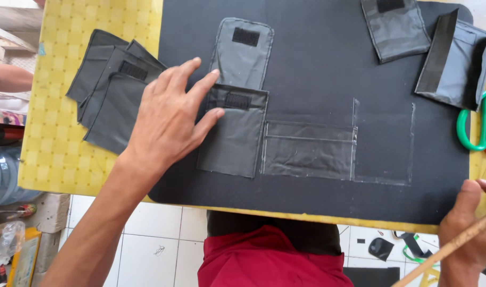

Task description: The person assembles small black pouches on a workbench. They apply adhesive to the edges of a pouch, place it on a larger black sheet, and use a ruler and awl to mark and align the pieces. The person then folds and presses the pouch edges to secure them.

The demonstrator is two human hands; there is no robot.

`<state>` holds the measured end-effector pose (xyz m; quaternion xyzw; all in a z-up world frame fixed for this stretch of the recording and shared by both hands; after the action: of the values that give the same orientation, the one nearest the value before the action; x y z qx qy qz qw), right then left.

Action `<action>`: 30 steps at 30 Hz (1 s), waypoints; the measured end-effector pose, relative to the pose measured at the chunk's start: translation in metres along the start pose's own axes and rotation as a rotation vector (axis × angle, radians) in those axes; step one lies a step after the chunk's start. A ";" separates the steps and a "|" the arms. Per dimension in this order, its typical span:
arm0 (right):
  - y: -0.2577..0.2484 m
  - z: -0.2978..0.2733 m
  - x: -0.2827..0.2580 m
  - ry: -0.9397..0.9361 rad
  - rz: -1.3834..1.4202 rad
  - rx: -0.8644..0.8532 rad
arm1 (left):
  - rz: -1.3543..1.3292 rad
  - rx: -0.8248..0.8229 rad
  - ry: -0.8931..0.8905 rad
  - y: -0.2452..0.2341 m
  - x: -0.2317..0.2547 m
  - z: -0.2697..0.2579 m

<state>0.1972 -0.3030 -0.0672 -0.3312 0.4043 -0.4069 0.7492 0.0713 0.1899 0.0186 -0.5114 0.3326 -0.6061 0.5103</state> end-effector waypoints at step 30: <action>-0.019 0.040 -0.080 -0.096 0.178 0.061 | -0.344 0.187 -0.112 -0.117 0.000 -0.019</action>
<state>0.1984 -0.2349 -0.0064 -0.2899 0.3833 -0.3345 0.8106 0.0203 0.2173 0.1221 -0.5438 0.1538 -0.6832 0.4624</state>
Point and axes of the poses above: each hand's wrist, its own z-axis towards the middle knuckle, its own y-axis out of the palm, x = y × z, the point moved 2 cm from there along z, towards the middle knuckle, and after that the axes turned 9 degrees about -z, right-handed, at the moved point
